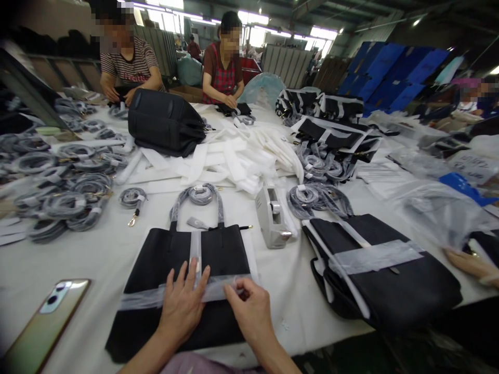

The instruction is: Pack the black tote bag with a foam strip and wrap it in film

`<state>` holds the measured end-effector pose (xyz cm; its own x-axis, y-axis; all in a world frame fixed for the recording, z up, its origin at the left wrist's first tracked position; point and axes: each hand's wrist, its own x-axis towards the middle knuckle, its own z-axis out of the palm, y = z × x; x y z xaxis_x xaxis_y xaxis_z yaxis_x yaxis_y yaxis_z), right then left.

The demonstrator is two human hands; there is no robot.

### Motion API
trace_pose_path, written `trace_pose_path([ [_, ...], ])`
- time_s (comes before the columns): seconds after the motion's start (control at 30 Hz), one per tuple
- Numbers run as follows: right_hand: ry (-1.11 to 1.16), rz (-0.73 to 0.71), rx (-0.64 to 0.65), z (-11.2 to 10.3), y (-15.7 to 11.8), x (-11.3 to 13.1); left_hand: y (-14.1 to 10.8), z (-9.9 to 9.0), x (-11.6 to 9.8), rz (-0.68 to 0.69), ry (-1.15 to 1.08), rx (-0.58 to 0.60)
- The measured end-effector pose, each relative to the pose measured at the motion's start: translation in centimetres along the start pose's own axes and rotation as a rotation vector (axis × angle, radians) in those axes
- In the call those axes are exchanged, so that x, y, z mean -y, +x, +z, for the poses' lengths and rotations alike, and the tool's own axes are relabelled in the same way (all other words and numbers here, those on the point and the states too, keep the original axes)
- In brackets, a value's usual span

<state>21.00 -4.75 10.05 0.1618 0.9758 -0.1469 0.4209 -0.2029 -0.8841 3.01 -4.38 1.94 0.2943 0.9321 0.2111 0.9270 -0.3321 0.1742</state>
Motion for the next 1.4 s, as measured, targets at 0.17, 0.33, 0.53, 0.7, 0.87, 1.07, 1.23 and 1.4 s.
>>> trace_pose_path([
  [0.17,0.015,-0.134,-0.111,-1.0,-0.3,-0.6,-0.3,0.4,0.4,0.019,-0.04,-0.035],
  [0.33,0.04,0.112,-0.18,-2.0,0.2,-3.4,-0.3,0.3,0.7,0.08,-0.082,-0.069],
  [0.53,-0.045,0.169,-0.24,-4.2,1.5,-4.9,0.1,-0.5,0.4,0.142,-0.075,-0.036],
  [0.7,-0.144,0.097,-0.269,-4.6,0.5,-3.5,0.2,-0.5,0.1,0.114,-0.06,-0.012],
  [0.87,-0.401,-0.162,-0.075,-3.0,0.3,-1.8,0.1,-0.4,0.1,0.108,-0.051,-0.001],
  [1.07,-0.409,-0.324,0.018,-2.0,1.1,-2.0,-0.3,0.1,0.4,0.112,-0.077,-0.041],
  [1.23,-0.574,-0.438,-0.094,-1.3,1.2,-4.1,-0.3,0.3,0.5,0.156,-0.09,-0.077],
  [1.4,-0.721,-0.56,-0.155,-0.8,1.6,-5.3,-0.7,0.4,0.9,0.223,-0.061,-0.111],
])
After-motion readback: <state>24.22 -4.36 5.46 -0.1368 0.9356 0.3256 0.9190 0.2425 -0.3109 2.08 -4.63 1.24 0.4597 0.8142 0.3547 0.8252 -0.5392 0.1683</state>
